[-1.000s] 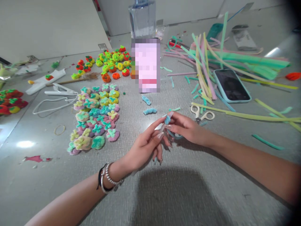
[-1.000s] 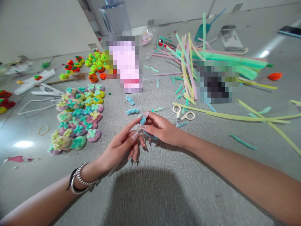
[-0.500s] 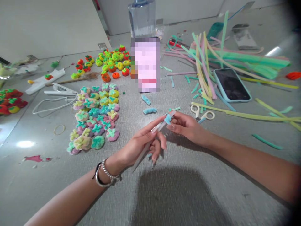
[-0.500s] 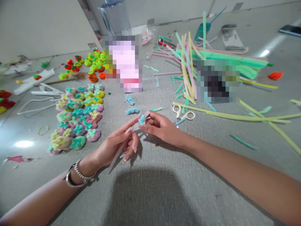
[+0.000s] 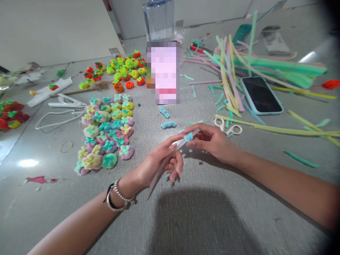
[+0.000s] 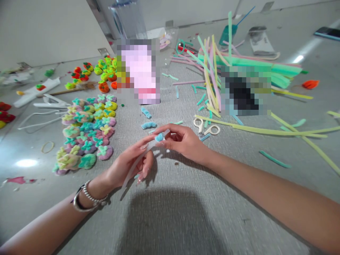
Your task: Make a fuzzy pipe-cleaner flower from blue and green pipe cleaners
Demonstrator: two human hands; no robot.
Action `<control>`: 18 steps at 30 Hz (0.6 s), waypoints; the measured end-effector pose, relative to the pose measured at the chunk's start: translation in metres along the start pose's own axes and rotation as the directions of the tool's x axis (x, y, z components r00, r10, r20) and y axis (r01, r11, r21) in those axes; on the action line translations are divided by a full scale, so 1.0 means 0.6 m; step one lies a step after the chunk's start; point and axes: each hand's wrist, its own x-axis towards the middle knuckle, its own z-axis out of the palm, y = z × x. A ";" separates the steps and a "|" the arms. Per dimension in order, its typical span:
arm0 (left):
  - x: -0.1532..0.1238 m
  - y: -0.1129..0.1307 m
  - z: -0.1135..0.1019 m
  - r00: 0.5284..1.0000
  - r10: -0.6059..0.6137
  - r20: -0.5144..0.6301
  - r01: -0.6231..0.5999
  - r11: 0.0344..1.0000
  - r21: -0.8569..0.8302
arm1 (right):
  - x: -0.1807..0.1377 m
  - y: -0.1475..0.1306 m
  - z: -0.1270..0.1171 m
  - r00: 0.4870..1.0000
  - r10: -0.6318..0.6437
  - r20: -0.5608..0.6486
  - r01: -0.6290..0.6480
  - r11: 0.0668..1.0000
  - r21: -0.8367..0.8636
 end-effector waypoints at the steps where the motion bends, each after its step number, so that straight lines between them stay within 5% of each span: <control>1: 0.000 -0.004 0.004 0.999 0.028 -0.023 -0.027 0.999 0.046 | 0.000 0.000 0.000 1.000 0.000 -0.002 0.000 1.000 -0.009; 10: -0.001 -0.030 0.025 0.948 0.238 -0.211 -0.146 0.915 0.376 | 0.000 0.000 -0.001 0.999 0.032 0.040 -0.031 0.999 -0.024; 18: -0.005 -0.034 0.016 0.928 0.341 -0.150 -0.194 0.785 0.588 | -0.001 0.005 0.001 0.989 0.066 0.129 -0.069 0.997 0.021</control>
